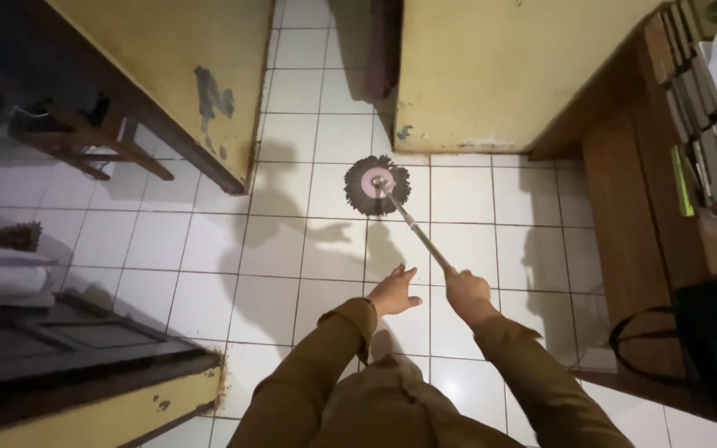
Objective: The person cleans the tiled floor using a mop, moving through a hallway and past a motorcycle parked indoors.
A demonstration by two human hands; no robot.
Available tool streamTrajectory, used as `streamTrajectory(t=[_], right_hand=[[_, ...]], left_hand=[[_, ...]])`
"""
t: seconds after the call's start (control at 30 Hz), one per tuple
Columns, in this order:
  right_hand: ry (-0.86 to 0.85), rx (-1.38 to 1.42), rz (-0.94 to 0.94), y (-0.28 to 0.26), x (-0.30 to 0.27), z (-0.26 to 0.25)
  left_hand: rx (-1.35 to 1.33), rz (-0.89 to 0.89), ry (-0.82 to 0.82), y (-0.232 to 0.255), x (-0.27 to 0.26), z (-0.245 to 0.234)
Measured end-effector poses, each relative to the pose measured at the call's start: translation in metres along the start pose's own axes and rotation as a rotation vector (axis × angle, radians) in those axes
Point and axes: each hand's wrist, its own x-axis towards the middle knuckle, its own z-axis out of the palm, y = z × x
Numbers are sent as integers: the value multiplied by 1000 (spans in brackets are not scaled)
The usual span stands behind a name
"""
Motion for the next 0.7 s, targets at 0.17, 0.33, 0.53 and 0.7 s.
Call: streamTrajectory(t=[0.17, 0.33, 0.53, 0.7], right_hand=[[-25, -59, 36, 15, -84, 3], [-105, -117, 49, 10, -131, -5], [113, 8, -8, -29, -29, 17], [104, 8, 82, -18, 68, 6]], left_hand=[[11, 111, -68, -2, 34, -8], [-10, 148, -139, 3, 45, -10], [-1, 96, -134, -10, 31, -8], [34, 74, -64, -7, 20, -4]])
